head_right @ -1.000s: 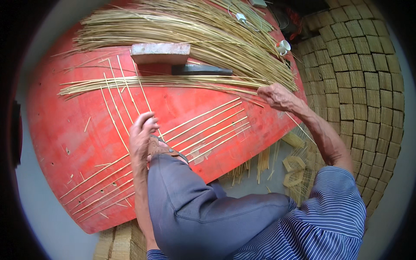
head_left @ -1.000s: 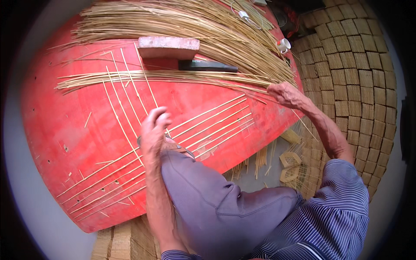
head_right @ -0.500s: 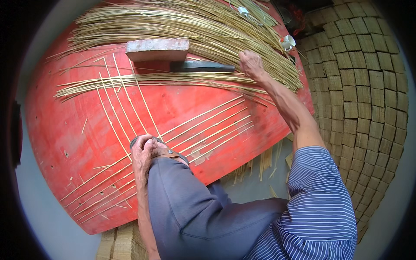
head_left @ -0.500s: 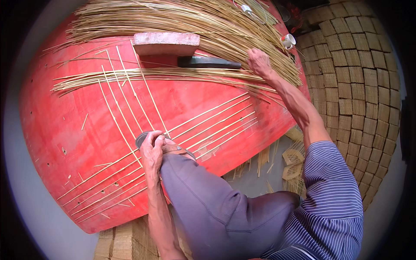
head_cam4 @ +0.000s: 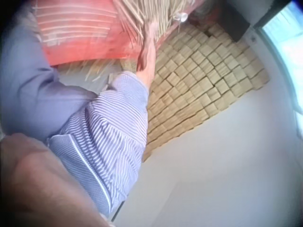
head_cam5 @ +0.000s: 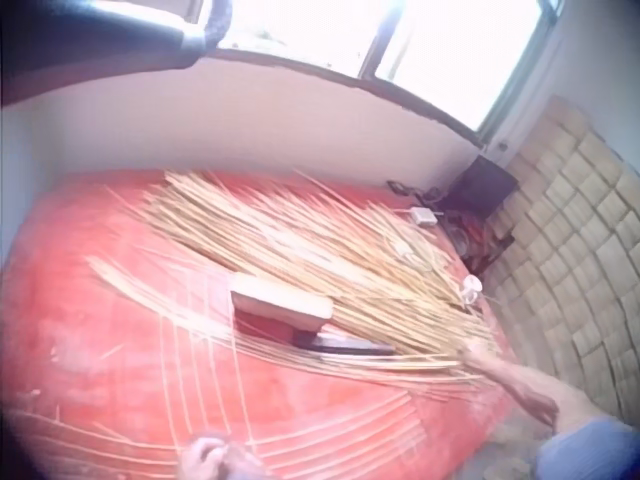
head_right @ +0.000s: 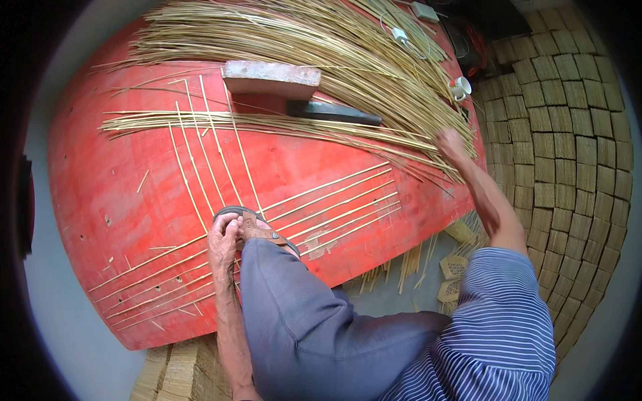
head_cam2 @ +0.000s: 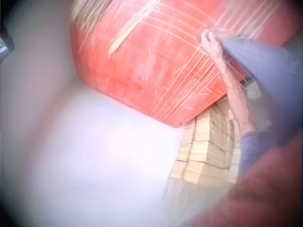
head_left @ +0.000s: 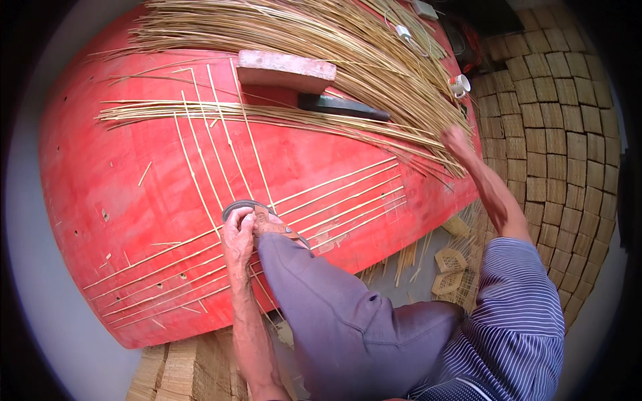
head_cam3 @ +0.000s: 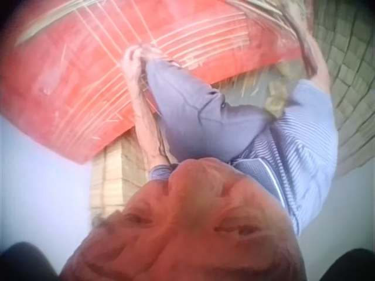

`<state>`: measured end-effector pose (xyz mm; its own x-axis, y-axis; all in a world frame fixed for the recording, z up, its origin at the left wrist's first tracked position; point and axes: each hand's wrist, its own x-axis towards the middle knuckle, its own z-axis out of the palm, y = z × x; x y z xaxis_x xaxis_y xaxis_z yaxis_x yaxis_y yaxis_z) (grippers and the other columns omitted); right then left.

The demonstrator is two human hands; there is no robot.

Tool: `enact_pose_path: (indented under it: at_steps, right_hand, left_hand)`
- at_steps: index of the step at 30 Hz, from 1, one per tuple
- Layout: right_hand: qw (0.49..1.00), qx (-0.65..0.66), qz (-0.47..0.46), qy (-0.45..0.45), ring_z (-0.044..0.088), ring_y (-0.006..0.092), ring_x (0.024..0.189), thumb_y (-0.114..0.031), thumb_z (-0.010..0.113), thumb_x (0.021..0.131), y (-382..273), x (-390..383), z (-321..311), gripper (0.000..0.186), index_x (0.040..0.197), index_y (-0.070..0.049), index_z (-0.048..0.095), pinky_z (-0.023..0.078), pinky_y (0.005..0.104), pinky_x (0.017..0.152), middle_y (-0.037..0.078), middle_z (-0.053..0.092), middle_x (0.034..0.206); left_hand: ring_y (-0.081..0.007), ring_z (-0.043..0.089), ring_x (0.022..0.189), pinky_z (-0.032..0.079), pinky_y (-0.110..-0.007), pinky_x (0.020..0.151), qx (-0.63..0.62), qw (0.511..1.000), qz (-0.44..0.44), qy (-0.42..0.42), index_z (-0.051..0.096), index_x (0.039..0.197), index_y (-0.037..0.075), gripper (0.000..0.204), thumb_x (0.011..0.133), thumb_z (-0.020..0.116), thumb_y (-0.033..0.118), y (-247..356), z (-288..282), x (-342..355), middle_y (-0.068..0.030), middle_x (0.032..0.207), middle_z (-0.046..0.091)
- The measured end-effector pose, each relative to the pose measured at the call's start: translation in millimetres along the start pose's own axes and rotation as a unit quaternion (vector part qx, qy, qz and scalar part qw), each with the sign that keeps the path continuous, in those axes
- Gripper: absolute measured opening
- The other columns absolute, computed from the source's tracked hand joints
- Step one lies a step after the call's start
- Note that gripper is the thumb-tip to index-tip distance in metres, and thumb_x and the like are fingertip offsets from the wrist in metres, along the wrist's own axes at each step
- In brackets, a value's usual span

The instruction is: The person weaves thin bamboo strips by hand on a red curved board, interlacing them to form a mat. The person uses their left foot to hold the strips in place while threading new strips through the weave.

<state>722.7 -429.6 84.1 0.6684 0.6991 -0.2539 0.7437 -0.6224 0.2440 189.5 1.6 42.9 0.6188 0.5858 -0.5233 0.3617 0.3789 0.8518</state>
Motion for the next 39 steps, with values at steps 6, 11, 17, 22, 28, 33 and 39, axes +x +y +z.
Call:
enact_pose_path:
  at_steps: [6,11,17,22,28,33,39]
  right_hand:
    - [0.999,-0.013,0.053,0.003,0.057,0.0371,0.081,-0.021,0.063,0.083,99,-243,-56,0.016,0.077,-0.006,0.060,0.047,0.0468,0.072,0.015,0.056,0.077]
    - [0.985,-0.035,0.165,0.042,0.061,0.0348,0.082,-0.018,0.064,0.085,131,-338,-137,0.016,0.081,-0.002,0.066,0.049,0.0432,0.071,0.015,0.061,0.079]
    - [0.934,0.322,0.131,-0.077,0.064,0.0160,0.066,-0.018,0.065,0.088,-28,-170,-205,0.021,0.087,0.003,0.070,0.048,0.0318,0.061,0.011,0.067,0.073]
    - [0.793,0.549,0.074,-0.254,0.062,0.0093,0.067,-0.019,0.065,0.093,-137,-91,-170,0.020,0.088,-0.001,0.072,0.051,0.0264,0.062,0.003,0.069,0.076]
    - [0.737,0.581,0.002,-0.345,0.061,0.0108,0.068,-0.019,0.062,0.095,-194,-77,-141,0.023,0.085,0.000,0.071,0.050,0.0275,0.064,0.003,0.067,0.074]
    - [0.721,0.590,-0.006,-0.364,0.059,0.0093,0.067,-0.023,0.062,0.096,-203,-80,-129,0.026,0.085,-0.002,0.071,0.049,0.0271,0.062,0.002,0.066,0.073]
    - [0.724,0.577,0.003,-0.378,0.059,0.0096,0.066,-0.022,0.062,0.096,-195,-91,-103,0.025,0.086,-0.002,0.072,0.049,0.0270,0.061,0.002,0.065,0.072]
  left_hand:
    - [-0.0085,0.058,0.076,0.049,-0.026,0.070,0.024,1.000,-0.002,-0.010,0.066,0.106,0.001,0.021,0.093,0.058,0.015,-5,1,5,-0.0032,0.091,0.067]
    - [-0.0095,0.059,0.075,0.049,-0.026,0.070,0.017,1.000,-0.007,-0.017,0.065,0.107,0.001,0.022,0.093,0.058,0.016,11,12,9,-0.0032,0.087,0.065]
    - [-0.0104,0.059,0.077,0.048,-0.026,0.071,-0.020,0.999,-0.016,-0.020,0.063,0.110,-0.004,0.027,0.093,0.058,0.017,35,21,11,-0.0046,0.085,0.064]
    - [-0.0091,0.061,0.078,0.050,-0.026,0.073,-0.025,1.000,-0.005,-0.017,0.064,0.112,0.001,0.026,0.096,0.059,0.020,23,5,4,-0.0035,0.092,0.066]
    - [-0.0114,0.060,0.076,0.052,-0.025,0.067,-0.050,0.999,-0.010,0.008,0.063,0.110,-0.002,0.022,0.095,0.057,0.013,-14,-24,-15,-0.0056,0.090,0.064]
    - [-0.0107,0.061,0.075,0.054,-0.025,0.068,-0.064,0.997,-0.037,0.024,0.063,0.111,-0.002,0.022,0.095,0.057,0.013,-27,-25,-20,-0.0057,0.091,0.064]
    - [-0.0085,0.061,0.075,0.054,-0.025,0.068,-0.070,0.997,-0.022,0.018,0.063,0.111,0.000,0.021,0.097,0.058,0.015,-35,-30,-18,-0.0040,0.091,0.064]
